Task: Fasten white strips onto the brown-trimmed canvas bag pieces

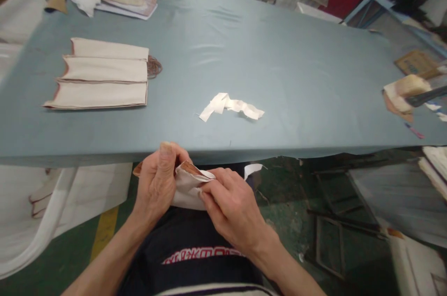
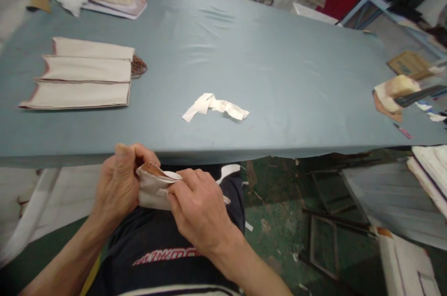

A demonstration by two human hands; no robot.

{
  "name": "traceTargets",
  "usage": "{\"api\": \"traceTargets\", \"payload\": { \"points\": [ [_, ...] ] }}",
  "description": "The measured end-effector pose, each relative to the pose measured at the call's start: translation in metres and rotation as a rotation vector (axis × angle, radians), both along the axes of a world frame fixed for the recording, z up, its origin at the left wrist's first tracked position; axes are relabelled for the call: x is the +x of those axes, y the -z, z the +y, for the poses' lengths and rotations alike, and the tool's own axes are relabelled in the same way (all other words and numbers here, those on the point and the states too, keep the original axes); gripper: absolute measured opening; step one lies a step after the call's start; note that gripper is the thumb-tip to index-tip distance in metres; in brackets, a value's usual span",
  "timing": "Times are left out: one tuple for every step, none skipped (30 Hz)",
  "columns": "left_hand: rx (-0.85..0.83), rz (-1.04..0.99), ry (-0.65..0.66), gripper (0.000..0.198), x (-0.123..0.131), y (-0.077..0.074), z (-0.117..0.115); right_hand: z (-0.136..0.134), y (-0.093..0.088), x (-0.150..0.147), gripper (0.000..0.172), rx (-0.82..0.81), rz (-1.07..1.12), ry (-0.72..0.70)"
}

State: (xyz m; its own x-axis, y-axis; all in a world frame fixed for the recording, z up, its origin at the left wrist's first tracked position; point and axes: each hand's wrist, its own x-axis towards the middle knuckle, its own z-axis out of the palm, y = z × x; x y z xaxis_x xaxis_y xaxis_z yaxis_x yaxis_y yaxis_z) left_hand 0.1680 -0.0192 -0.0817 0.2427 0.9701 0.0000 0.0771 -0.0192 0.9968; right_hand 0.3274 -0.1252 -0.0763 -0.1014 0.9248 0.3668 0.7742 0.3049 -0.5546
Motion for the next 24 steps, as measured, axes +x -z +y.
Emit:
{"api": "traceTargets", "payload": {
  "points": [
    [0.017,-0.009,0.003,0.082,-0.001,0.001,-0.001,0.002,0.007,-0.003,0.025,0.035,-0.020,0.016],
    [0.034,-0.020,0.000,0.079,-0.004,0.001,-0.003,0.003,0.012,-0.004,0.026,0.064,-0.032,0.021],
    [0.047,-0.026,-0.012,0.074,-0.008,0.000,-0.005,0.004,0.016,-0.005,0.026,0.087,-0.044,0.015],
    [0.058,-0.015,-0.030,0.070,-0.013,0.000,-0.007,0.004,0.019,-0.007,0.027,0.106,-0.059,0.004],
    [0.067,0.021,-0.050,0.065,-0.020,0.000,-0.010,0.003,0.021,-0.008,0.026,0.118,-0.075,-0.009],
    [0.077,0.083,-0.070,0.063,-0.027,0.000,-0.014,0.002,0.023,-0.009,0.026,0.127,-0.088,-0.017],
    [0.089,0.163,-0.082,0.062,-0.036,0.001,-0.018,0.001,0.024,-0.011,0.026,0.137,-0.097,-0.022],
    [0.105,0.240,-0.072,0.064,-0.045,0.001,-0.021,0.000,0.025,-0.013,0.026,0.147,-0.100,-0.023],
    [0.115,0.296,-0.040,0.067,-0.054,0.002,-0.025,0.000,0.027,-0.015,0.026,0.157,-0.103,-0.025],
    [0.111,0.331,0.017,0.070,-0.062,0.002,-0.028,-0.001,0.028,-0.018,0.028,0.165,-0.104,-0.028],
    [0.093,0.351,0.088,0.072,-0.069,0.002,-0.031,-0.002,0.030,-0.019,0.029,0.170,-0.105,-0.034],
    [0.070,0.365,0.159,0.070,-0.075,0.001,-0.034,-0.003,0.031,-0.021,0.030,0.173,-0.104,-0.044],
    [0.046,0.381,0.220,0.065,-0.080,-0.002,-0.036,-0.004,0.033,-0.022,0.031,0.169,-0.105,-0.061],
    [0.028,0.402,0.261,0.057,-0.082,-0.005,-0.037,-0.005,0.034,-0.023,0.031,0.162,-0.105,-0.080],
    [0.018,0.427,0.282,0.049,-0.083,-0.008,-0.037,-0.006,0.036,-0.024,0.031,0.159,-0.105,-0.099],
    [0.014,0.449,0.289,0.042,-0.083,-0.012,-0.037,-0.007,0.037,-0.024,0.030,0.152,-0.108,-0.115],
    [0.009,0.466,0.286,0.038,-0.081,-0.015,-0.035,-0.008,0.039,-0.025,0.030,0.145,-0.114,-0.129],
    [0.002,0.477,0.284,0.036,-0.079,-0.018,-0.034,-0.009,0.040,-0.025,0.030,0.137,-0.123,-0.139],
    [-0.003,0.485,0.279,0.037,-0.076,-0.019,-0.032,-0.010,0.041,-0.026,0.030,0.131,-0.135,-0.145],
    [-0.002,0.488,0.269,0.038,-0.073,-0.018,-0.030,-0.010,0.042,-0.026,0.031,0.127,-0.147,-0.144],
    [-0.001,0.489,0.262,0.039,-0.070,-0.017,-0.028,-0.010,0.043,-0.025,0.030,0.120,-0.156,-0.141],
    [-0.003,0.483,0.255,0.039,-0.067,-0.014,-0.026,-0.010,0.044,-0.024,0.029,0.106,-0.153,-0.137],
    [-0.011,0.467,0.243,0.039,-0.064,-0.011,-0.024,-0.010,0.043,-0.022,0.027,0.088,-0.129,-0.132],
    [-0.025,0.442,0.223,0.038,-0.061,-0.008,-0.022,-0.009,0.041,-0.018,0.024,0.062,-0.083,-0.125]
  ]
}}
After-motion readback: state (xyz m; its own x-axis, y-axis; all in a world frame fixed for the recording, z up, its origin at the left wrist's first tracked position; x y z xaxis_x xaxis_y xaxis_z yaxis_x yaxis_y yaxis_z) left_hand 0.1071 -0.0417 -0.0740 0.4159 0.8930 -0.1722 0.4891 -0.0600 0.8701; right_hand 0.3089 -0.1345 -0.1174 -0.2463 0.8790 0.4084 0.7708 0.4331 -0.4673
